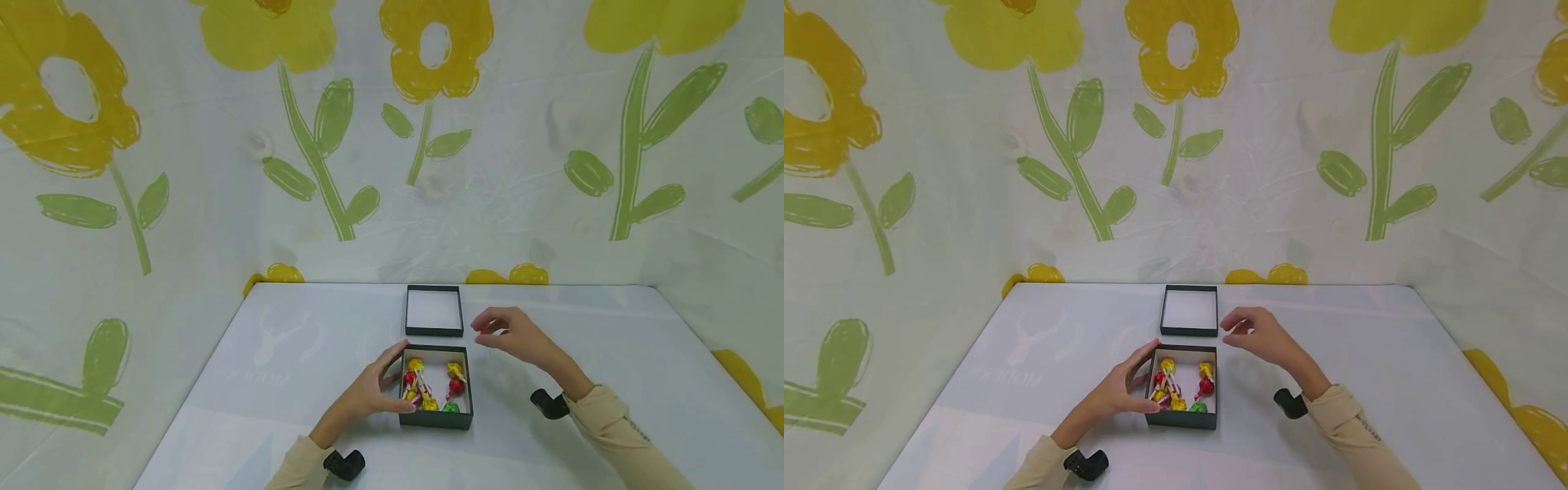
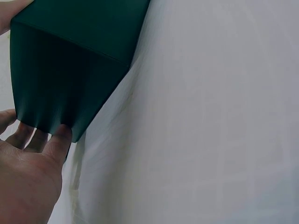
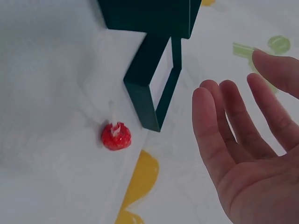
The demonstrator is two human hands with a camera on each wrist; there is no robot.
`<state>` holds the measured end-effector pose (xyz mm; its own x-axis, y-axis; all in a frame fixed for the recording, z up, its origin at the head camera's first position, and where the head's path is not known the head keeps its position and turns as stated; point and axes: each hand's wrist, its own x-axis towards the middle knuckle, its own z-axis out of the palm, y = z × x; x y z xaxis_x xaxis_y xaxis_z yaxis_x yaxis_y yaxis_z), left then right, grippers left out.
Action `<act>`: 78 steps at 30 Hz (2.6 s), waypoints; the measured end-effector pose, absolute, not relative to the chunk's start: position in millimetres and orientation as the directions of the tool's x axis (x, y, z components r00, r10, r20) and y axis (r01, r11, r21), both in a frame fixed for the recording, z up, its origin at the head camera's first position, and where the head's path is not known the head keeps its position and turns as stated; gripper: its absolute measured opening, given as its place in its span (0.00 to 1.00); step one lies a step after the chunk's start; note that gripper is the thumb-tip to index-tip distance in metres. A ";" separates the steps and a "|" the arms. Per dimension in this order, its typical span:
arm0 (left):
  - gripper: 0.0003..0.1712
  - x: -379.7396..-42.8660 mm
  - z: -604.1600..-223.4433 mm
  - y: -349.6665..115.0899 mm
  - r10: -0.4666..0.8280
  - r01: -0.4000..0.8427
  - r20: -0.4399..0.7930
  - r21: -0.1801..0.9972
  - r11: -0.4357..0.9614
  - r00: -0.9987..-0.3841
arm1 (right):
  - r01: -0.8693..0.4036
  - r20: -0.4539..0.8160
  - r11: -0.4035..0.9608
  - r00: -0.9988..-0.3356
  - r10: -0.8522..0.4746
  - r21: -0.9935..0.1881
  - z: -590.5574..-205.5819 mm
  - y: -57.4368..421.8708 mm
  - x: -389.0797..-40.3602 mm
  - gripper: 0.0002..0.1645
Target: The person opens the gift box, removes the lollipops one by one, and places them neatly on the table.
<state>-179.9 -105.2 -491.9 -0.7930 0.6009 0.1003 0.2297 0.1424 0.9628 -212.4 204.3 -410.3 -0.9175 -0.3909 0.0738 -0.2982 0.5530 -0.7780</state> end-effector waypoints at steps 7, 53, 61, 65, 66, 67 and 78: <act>0.58 -170.9 -469.2 -104.6 0.615 0.221 0.100 0.967 0.123 -0.782 | -0.332 0.069 0.534 -0.889 -0.452 -0.777 -412.6 195.4 -207.9 0.09; 0.58 -174.8 -480.0 -103.4 0.626 0.213 0.113 0.973 0.087 -0.771 | -0.259 -0.100 0.651 -0.881 -0.461 -0.714 -416.9 106.1 -188.3 0.07; 0.59 -178.1 -489.2 -104.1 0.630 0.215 0.129 0.975 0.061 -0.766 | -0.216 -0.113 0.607 -0.883 -0.456 -0.765 -425.0 105.5 -182.4 0.14; 0.60 -181.4 -496.5 -104.3 0.629 0.226 0.135 0.972 0.066 -0.765 | -0.205 -0.090 0.587 -0.897 -0.434 -0.783 -431.2 106.3 -181.3 0.16; 0.60 -181.3 -496.5 -104.4 0.628 0.230 0.137 0.971 0.069 -0.766 | -0.201 -0.084 0.581 -0.900 -0.427 -0.789 -433.1 106.5 -181.3 0.16; 0.60 -181.1 -496.6 -104.7 0.626 0.231 0.137 0.970 0.071 -0.767 | -0.197 -0.079 0.574 -0.904 -0.419 -0.795 -435.0 106.5 -181.4 0.17; 0.58 -179.5 -496.3 -105.5 0.613 0.231 0.132 0.969 0.085 -0.779 | -0.334 0.142 0.587 -0.926 -0.349 -0.737 -447.9 105.0 -174.4 0.09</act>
<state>-179.5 -105.5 -496.3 -0.7787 0.6134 0.1318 0.2308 0.0847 0.9693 -174.4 105.0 -447.9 -0.9263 -0.3487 0.1424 -0.3344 0.5873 -0.7370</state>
